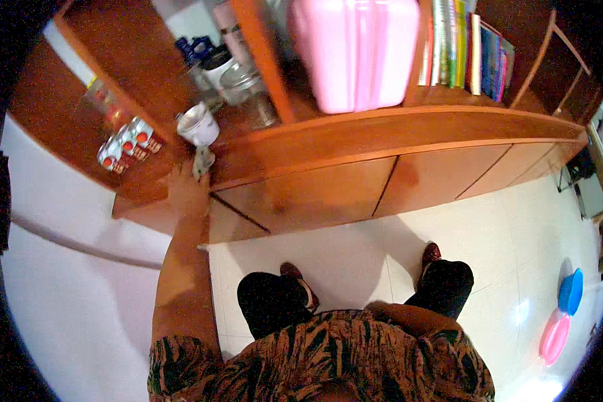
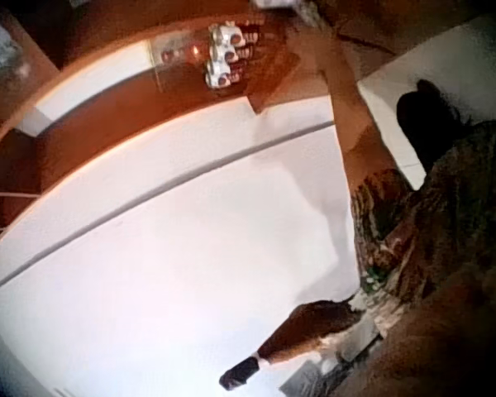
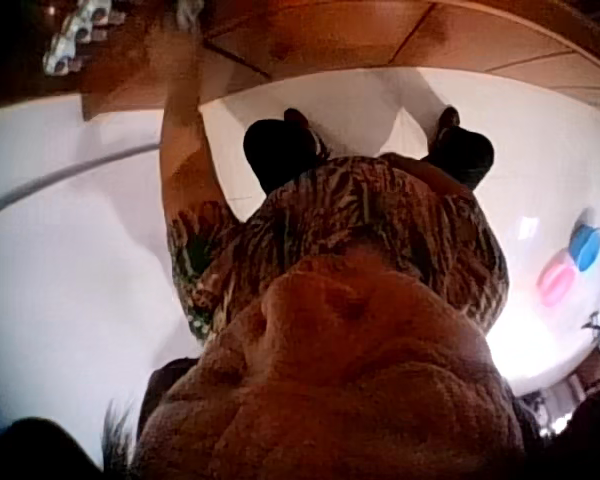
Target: The person wipes a wooden shelf unit and a taxidermy display stand with a cloth.
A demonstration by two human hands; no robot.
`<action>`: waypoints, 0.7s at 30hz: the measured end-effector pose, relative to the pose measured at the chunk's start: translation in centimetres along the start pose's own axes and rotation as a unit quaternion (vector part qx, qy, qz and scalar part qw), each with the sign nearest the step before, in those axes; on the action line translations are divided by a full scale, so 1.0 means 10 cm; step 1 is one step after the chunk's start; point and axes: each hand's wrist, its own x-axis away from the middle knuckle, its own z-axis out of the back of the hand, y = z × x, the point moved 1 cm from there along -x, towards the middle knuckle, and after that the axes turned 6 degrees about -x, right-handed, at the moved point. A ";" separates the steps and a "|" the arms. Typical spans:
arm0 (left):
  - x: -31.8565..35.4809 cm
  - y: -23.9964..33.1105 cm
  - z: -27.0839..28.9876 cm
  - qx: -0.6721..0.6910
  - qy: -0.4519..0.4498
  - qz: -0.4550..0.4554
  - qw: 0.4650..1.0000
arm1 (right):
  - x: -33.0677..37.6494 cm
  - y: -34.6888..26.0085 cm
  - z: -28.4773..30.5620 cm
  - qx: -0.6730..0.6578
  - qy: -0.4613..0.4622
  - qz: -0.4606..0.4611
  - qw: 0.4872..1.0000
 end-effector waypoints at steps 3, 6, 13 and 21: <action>0.04 -0.05 0.02 -0.028 0.036 -0.018 0.999 | 0.21 0.54 -0.03 -0.047 0.019 -0.069 0.996; 0.01 0.13 0.20 0.040 -0.074 0.049 0.995 | 0.31 0.92 0.08 -0.093 0.061 -0.101 0.989; 0.05 -0.19 -0.24 0.024 -0.009 -0.032 0.999 | 0.19 1.36 0.71 -0.135 0.131 -0.086 0.978; 0.16 -0.51 -0.12 0.194 -0.098 0.030 0.976 | -0.56 1.73 2.01 -0.078 0.136 -0.003 0.988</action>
